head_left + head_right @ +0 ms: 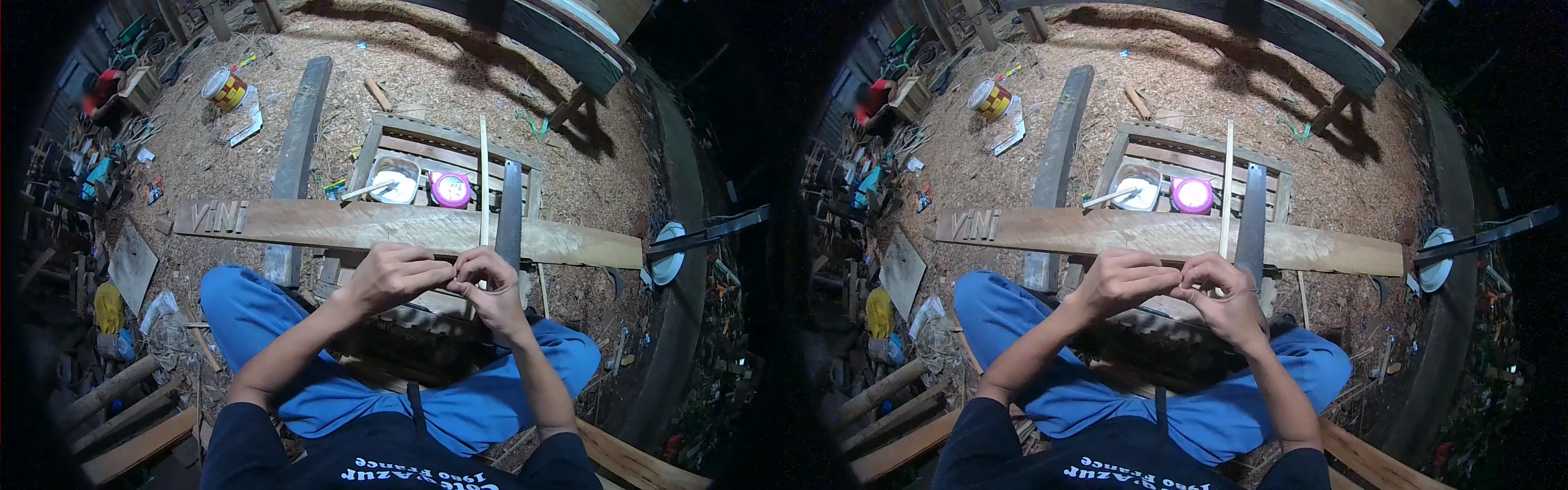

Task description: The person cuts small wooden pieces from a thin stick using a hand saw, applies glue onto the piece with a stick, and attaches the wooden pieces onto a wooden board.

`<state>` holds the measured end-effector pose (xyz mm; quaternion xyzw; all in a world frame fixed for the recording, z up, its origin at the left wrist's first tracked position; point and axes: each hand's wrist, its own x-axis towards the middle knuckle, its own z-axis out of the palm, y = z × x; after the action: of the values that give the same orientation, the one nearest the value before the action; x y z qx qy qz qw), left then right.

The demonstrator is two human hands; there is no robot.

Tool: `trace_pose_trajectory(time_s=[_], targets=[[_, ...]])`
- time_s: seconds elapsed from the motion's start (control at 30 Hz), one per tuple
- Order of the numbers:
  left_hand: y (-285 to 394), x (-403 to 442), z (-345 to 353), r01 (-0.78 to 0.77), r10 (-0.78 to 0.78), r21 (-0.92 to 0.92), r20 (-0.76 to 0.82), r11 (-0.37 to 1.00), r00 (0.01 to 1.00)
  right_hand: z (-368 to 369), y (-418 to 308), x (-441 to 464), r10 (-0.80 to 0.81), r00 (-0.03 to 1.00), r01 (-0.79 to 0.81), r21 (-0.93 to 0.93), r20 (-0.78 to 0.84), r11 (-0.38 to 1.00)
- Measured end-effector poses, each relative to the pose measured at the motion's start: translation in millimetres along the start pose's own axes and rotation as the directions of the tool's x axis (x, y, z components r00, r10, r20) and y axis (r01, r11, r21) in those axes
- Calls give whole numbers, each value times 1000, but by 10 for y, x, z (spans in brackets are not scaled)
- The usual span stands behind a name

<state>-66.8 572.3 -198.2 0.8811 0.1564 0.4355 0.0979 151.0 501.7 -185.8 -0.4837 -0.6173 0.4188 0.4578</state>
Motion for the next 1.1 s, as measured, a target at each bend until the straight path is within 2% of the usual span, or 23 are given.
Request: trace_pose_trajectory(time_s=[0.2,0.3,0.47,0.9,0.97,1.1], targets=[[6,-21,-11,-11,11,-29,3,1000,1000,28,16,-40,-85,996,85,39,18,996],[1,-10,-29,-2,2,-31,4,1000,1000,60,4,-37,-147,988,148,27,-39,989],[3,25,-58,61,-62,-45,-14,997,998,30,-43,-22,-161,986,157,-108,-31,982],[-93,-31,-87,211,-219,-96,-83,973,972,-13,-114,-9,-235,972,228,-155,-30,961],[-70,-22,-90,199,-207,-93,-74,975,976,18,-75,-1,-287,953,262,-204,-102,943],[-66,-25,-94,147,-148,-51,-28,988,989,43,-191,-5,-180,976,148,-233,-122,961]])
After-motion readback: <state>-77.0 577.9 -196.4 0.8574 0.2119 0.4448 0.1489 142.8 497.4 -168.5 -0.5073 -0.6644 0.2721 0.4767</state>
